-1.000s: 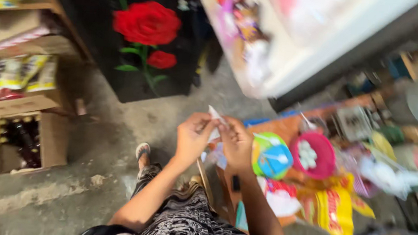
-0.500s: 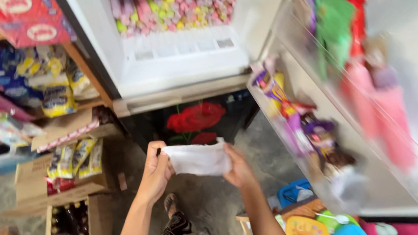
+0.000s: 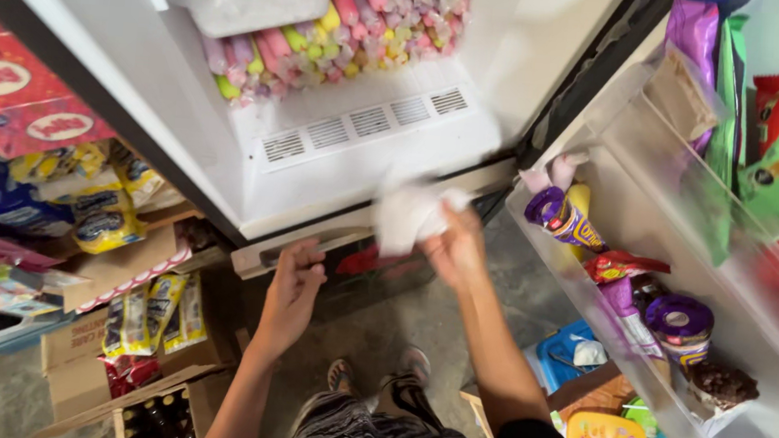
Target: The person cleans the interior of a commercial freezer. They remove a white plastic vent cover, wipe it with a tissue, and then wipe the interior surfaces of the freezer compartment. Finally, they reinsert the vent cover into its slot.
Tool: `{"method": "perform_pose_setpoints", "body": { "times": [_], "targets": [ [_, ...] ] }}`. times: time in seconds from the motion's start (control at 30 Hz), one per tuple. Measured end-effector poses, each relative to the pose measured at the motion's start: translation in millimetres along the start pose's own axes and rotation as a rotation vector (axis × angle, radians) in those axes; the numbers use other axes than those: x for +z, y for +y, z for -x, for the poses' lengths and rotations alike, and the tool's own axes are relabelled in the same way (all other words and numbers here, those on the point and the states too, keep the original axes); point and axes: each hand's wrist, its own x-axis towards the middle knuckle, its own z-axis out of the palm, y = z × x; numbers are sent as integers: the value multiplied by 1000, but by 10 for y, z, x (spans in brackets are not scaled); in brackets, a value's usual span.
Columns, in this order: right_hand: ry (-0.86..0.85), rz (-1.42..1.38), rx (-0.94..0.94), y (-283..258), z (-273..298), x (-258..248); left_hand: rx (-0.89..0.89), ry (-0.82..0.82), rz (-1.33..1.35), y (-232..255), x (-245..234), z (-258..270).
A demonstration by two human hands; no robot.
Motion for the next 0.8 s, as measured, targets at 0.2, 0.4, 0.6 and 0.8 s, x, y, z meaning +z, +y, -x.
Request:
{"method": "perform_pose_setpoints", "body": {
  "times": [0.2, 0.4, 0.6, 0.8],
  "targets": [
    [186, 1593, -1168, -494, -737, 3, 55, 66, 204, -32, -73, 91],
    [174, 1713, -883, -370, -1307, -450, 55, 219, 162, 127, -275, 243],
    [133, 2004, -740, -175, -1495, -650, 48, 496, 29, 312, -428, 246],
    [-97, 1884, -847, 324, -1050, -64, 132, 624, -199, 612, -505, 24]
  ]
}}
